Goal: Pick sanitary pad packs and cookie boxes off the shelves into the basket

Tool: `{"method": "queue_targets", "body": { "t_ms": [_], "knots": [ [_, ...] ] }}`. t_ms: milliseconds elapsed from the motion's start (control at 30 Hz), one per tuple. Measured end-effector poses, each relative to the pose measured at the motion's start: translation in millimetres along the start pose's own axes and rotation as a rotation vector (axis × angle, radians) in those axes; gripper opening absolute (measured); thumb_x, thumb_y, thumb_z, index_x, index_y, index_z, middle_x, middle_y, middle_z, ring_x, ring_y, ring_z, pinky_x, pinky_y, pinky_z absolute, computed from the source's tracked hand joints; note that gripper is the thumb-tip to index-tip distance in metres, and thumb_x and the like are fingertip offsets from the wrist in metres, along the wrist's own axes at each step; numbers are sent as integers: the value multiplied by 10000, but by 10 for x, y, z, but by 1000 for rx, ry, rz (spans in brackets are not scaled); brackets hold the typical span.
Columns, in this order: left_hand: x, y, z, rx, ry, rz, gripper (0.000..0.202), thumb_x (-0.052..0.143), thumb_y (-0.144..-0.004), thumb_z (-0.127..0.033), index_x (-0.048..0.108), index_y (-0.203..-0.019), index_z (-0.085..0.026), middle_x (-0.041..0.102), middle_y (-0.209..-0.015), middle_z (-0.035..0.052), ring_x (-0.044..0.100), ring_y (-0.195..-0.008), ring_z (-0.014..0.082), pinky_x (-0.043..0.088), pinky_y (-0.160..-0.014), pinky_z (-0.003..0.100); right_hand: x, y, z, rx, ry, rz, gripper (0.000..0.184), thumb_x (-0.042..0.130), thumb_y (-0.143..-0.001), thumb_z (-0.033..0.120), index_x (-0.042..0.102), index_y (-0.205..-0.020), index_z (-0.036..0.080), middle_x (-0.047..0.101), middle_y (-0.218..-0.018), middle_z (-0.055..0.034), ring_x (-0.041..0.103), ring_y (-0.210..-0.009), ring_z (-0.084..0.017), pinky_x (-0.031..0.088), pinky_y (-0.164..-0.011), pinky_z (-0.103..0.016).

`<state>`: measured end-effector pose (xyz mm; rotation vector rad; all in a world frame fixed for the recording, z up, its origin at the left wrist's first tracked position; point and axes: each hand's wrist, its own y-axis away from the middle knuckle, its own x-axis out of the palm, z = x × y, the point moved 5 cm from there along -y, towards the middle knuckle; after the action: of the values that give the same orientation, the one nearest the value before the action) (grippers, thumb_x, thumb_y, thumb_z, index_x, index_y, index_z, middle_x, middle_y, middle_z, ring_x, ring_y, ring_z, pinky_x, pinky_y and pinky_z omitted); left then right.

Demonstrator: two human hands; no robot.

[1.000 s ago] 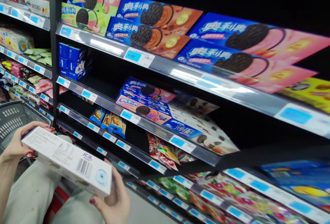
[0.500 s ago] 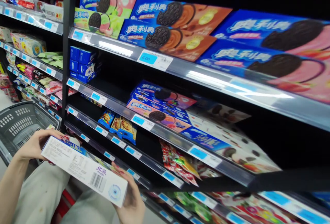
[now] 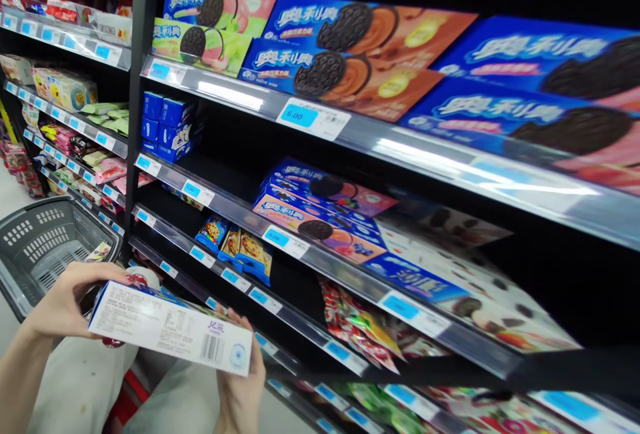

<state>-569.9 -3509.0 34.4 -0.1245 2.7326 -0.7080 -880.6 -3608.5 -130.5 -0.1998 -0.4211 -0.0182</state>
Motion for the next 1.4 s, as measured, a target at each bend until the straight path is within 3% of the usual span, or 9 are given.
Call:
{"method": "queue_targets", "body": {
  "t_ms": [167,333,600,733,867,1000,1167,1267,1400],
  "knots": [
    [70,1,-303,99,-151,0,479,958,-794,-437,839,-1213,-238,889,-1056,114,852,-940,310,683,-883,334,-16,34,-315,51,11,33,651,905,-833,608,727,-1407,358,732,-1479,-148,786,-1222,-392,684,-915,-556],
    [54,5,-325,144,-140,-16,462,951,-812,-414,835,-1227,-244,892,-1070,105,859,-949,293,686,-897,317,-64,46,-308,54,2,-17,678,940,-794,596,737,-1383,329,743,-1457,-157,782,-1225,-368,685,-886,-518],
    [-154,40,153,-28,79,-37,628,1062,-630,-447,868,-1197,-258,875,-1179,138,847,-1069,351,694,-904,356,3,64,240,-101,124,-89,609,1022,-678,554,809,-1186,294,850,-1178,-111,806,-1085,-337,654,-898,-468],
    [-204,15,368,-70,214,-37,631,1079,-581,-436,881,-1143,-228,868,-1182,174,824,-1133,400,675,-979,426,20,123,484,-155,219,-105,556,1025,-716,425,811,-1202,259,845,-1154,-127,793,-1087,-336,637,-904,-456],
    [-203,11,499,-115,267,-65,638,1087,-514,-462,879,-1059,-202,871,-1127,190,827,-1085,412,672,-944,450,42,170,641,-231,292,-79,524,1018,-720,473,829,-1147,235,835,-1154,-149,795,-1026,-355,643,-862,-472],
    [-209,36,587,-165,265,-73,667,1079,-486,-504,875,-1039,-192,869,-1112,193,819,-1081,410,659,-966,456,101,184,757,-191,328,-51,497,1017,-728,476,842,-1122,229,831,-1131,-155,796,-1036,-372,665,-853,-495],
    [-171,45,875,-367,225,-38,706,1090,-423,-370,853,-1065,-192,852,-1180,166,782,-1140,398,632,-1015,463,441,311,1053,-267,292,84,401,997,-781,315,855,-1154,282,775,-1204,-130,818,-1079,-412,704,-849,-555],
    [-37,31,1105,-494,229,16,643,1031,-487,-270,830,-1090,-172,846,-1138,141,784,-1045,340,647,-924,410,708,450,1189,-331,336,113,445,944,-820,198,835,-1240,301,768,-1224,-126,819,-1110,-394,716,-861,-501],
    [178,11,1308,-547,232,85,589,954,-543,-218,815,-1112,-156,842,-1052,103,770,-962,285,630,-869,359,1030,586,1231,-385,432,181,490,878,-854,170,780,-1321,282,787,-1255,-127,803,-1160,-361,710,-915,-465]
  ]
}}
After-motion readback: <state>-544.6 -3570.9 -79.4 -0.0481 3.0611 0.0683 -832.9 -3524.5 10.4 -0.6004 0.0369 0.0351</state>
